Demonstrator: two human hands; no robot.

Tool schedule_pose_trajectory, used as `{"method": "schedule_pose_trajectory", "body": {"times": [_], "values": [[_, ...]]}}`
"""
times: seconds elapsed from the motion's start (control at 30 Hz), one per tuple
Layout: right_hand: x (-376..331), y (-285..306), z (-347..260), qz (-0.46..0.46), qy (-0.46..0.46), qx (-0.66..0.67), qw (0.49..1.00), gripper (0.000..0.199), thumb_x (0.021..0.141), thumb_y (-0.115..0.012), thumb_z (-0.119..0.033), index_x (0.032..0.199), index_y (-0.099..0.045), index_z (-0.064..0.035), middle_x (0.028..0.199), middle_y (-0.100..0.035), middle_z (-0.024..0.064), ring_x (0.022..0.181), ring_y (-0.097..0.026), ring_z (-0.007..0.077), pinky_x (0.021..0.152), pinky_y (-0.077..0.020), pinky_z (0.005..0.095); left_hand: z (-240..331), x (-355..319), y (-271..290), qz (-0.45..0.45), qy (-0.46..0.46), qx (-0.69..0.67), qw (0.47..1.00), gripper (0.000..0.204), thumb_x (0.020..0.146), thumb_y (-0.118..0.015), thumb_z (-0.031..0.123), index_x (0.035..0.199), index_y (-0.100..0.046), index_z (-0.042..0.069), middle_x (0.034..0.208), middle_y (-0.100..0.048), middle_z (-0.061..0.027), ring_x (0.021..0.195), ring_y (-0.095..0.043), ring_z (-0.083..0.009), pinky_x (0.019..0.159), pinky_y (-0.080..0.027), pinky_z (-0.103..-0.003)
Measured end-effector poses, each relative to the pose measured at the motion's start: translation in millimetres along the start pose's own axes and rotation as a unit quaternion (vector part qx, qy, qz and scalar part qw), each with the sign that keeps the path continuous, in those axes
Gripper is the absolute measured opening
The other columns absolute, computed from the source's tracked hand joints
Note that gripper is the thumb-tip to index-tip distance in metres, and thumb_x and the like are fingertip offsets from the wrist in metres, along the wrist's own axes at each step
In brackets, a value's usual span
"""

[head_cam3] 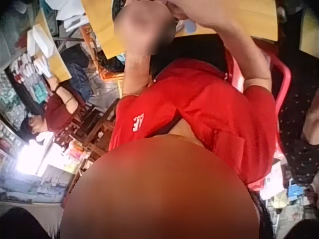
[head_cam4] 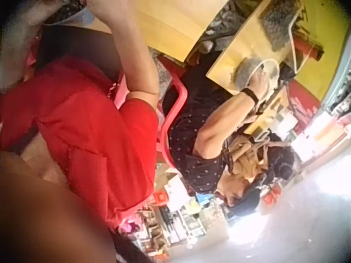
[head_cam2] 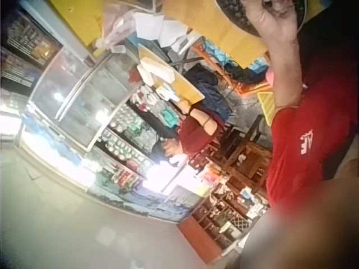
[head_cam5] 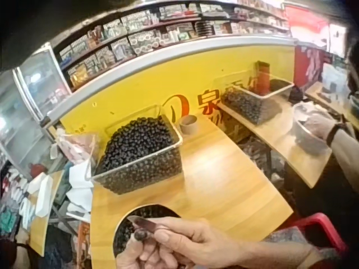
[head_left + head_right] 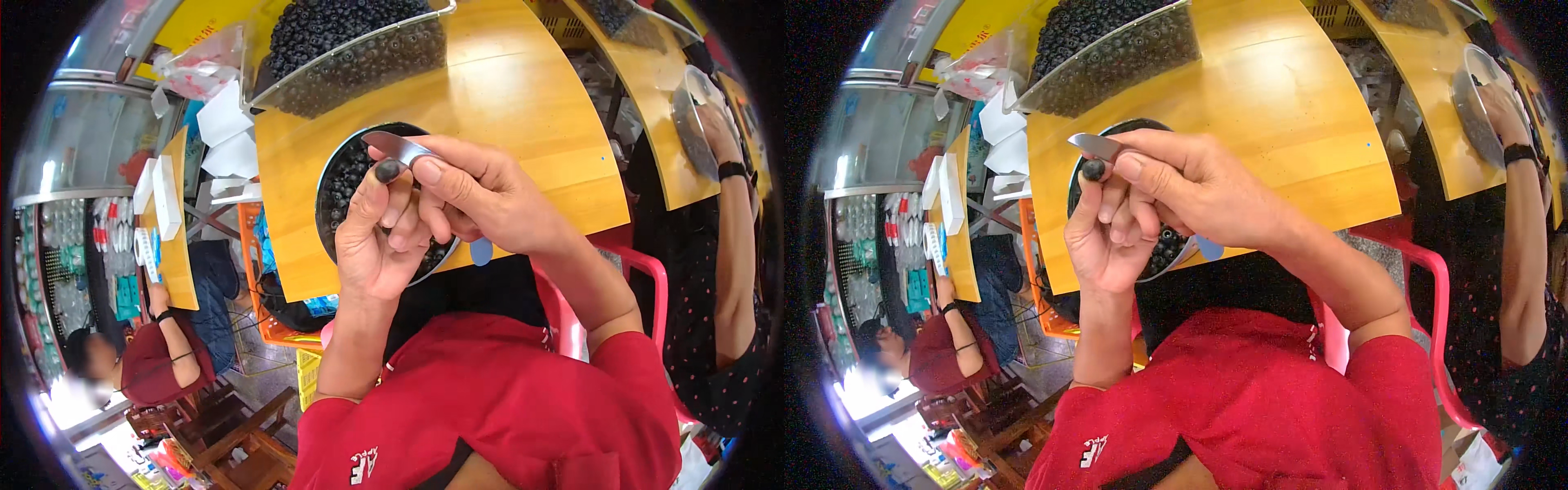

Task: Scrape small dark objects or seeds with a knife over a container at a workstation.

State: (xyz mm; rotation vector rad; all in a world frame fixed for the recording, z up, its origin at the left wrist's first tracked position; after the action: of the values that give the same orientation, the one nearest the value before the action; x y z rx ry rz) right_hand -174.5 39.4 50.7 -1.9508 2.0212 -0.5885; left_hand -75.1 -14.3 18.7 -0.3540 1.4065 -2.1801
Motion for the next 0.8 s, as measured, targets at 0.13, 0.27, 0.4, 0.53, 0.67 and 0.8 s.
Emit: {"method": "schedule_pose_trajectory", "body": {"times": [0.13,0.27,0.4,0.53,0.67,0.8], "values": [[0.0,-3.1,-8.4,-0.003,-0.017,-0.006,1.000,0.038,0.100,-0.039,-0.026,0.132,-0.047,-0.0075,0.055,-0.049,-0.0027,0.043,-0.033,-0.0001,0.040,-0.0245,0.0166,4.3,2.4,-1.3,-0.004,0.014,-0.050,0.999,0.021,0.093,-0.052,0.021,0.104,-0.054,0.003,0.064,-0.042,0.0009,0.050,-0.038,-0.0089,0.046,-0.034,-0.021],[6.6,-13.8,2.9,0.017,-0.003,-0.059,0.998,0.037,0.099,-0.040,-0.026,0.131,-0.047,-0.0086,0.055,-0.049,-0.0023,0.043,-0.034,-0.0003,0.039,-0.0238,0.0164,18.5,-0.1,10.9,-0.009,0.026,-0.009,1.000,0.020,0.092,-0.055,0.021,0.104,-0.055,0.005,0.064,-0.042,0.0026,0.051,-0.039,-0.0075,0.046,-0.033,-0.021],[16.7,-25.7,13.8,0.034,-0.015,-0.086,0.996,0.036,0.099,-0.039,-0.026,0.131,-0.047,-0.0089,0.054,-0.048,-0.0022,0.043,-0.034,-0.0002,0.039,-0.0234,0.0163,34.4,-4.1,26.2,-0.036,0.022,0.020,0.999,0.021,0.089,-0.060,0.025,0.102,-0.058,0.008,0.064,-0.043,0.0037,0.051,-0.038,-0.0064,0.048,-0.032,-0.019],[23.5,-40.9,23.7,0.041,-0.045,-0.070,0.996,0.037,0.099,-0.041,-0.026,0.131,-0.046,-0.0089,0.056,-0.050,-0.0018,0.043,-0.033,0.0006,0.040,-0.0250,0.0167,51.5,-8.9,35.8,-0.041,0.021,0.058,0.997,0.020,0.087,-0.063,0.023,0.100,-0.060,0.008,0.063,-0.044,0.0035,0.050,-0.036,-0.0061,0.047,-0.030,-0.019],[23.4,-52.9,31.6,0.062,-0.024,-0.016,0.998,0.038,0.099,-0.041,-0.028,0.131,-0.046,-0.0087,0.057,-0.052,-0.0002,0.040,-0.029,0.0002,0.038,-0.0216,0.0168,66.1,-14.9,34.1,-0.016,0.015,0.087,0.996,0.025,0.088,-0.062,0.019,0.109,-0.060,0.005,0.063,-0.044,0.0031,0.050,-0.036,-0.0053,0.046,-0.028,-0.018],[19.8,-50.5,33.6,0.147,-0.004,-0.012,0.989,0.038,0.096,-0.048,-0.027,0.128,-0.049,-0.0059,0.065,-0.056,0.0007,0.040,-0.030,0.0001,0.037,-0.0215,0.0174,77.6,-22.0,26.7,-0.038,-0.060,0.156,0.985,0.027,0.088,-0.061,0.012,0.111,-0.059,-0.003,0.064,-0.048,0.0024,0.050,-0.035,-0.0041,0.045,-0.026,-0.017]]}}
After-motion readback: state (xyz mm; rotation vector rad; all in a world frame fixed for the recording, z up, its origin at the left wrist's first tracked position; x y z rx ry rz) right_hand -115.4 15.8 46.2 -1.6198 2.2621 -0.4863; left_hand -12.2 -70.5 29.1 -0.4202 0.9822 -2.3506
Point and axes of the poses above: each hand's wrist, its own x-axis towards the middle knuckle, its own y-axis out of the back of the hand, z = x × y, the point moved 5 cm from there along x, towards the middle knuckle
